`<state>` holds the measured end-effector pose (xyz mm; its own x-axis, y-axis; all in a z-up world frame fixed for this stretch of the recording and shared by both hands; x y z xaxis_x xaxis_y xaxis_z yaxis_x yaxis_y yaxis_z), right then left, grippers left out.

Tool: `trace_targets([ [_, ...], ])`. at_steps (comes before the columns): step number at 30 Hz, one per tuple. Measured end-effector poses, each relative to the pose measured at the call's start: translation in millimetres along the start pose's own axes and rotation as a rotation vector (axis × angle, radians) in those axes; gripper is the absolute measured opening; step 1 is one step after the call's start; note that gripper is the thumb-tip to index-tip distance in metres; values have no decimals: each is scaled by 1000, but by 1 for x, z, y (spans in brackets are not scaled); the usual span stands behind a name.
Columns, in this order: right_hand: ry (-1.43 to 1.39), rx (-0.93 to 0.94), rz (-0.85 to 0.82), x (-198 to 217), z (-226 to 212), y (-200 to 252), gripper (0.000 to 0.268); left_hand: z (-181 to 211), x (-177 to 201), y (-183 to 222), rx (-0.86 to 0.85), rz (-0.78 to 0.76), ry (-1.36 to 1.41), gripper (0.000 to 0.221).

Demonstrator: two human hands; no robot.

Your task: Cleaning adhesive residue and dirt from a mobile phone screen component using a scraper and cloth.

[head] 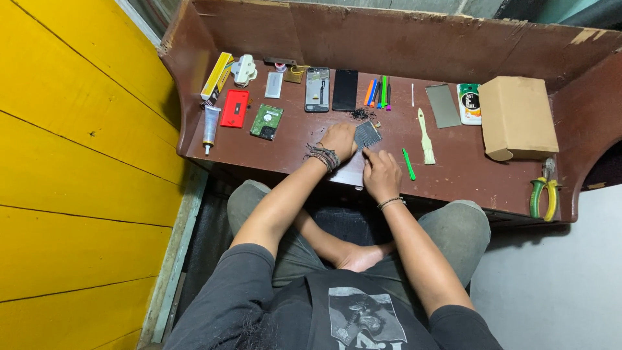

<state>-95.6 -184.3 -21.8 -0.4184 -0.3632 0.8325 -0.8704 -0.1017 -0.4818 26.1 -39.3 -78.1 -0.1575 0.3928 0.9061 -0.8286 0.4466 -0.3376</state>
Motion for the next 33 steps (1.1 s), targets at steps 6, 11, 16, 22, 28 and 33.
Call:
trace_targets([
  [6,4,28,12,8,-6,-4,30,-16,40,-3,266,-29,396,20],
  [11,-16,54,45,10,-7,-3,29,-38,62,10,466,87,568,21],
  [16,-10,80,59,6,-3,-1,32,-26,101,29,381,209,380,44],
  [22,-60,65,73,11,-6,-2,37,-2,97,47,262,52,343,39],
  [28,-75,46,61,15,-8,-3,36,28,98,61,292,32,106,70],
  [33,-95,47,49,13,-5,-2,37,15,89,50,558,-126,219,72],
])
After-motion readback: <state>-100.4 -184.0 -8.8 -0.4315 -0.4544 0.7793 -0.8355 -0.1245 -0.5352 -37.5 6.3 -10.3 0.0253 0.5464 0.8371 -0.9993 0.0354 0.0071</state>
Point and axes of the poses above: each hand's wrist, its own y-axis away from the middle knuckle, its own x-axis out of the back of the hand, z = x × y, the point moved 4 cm from there along -y, towards the middle knuckle, and after that the axes turned 7 degrees about y, right-handed, at the moved point
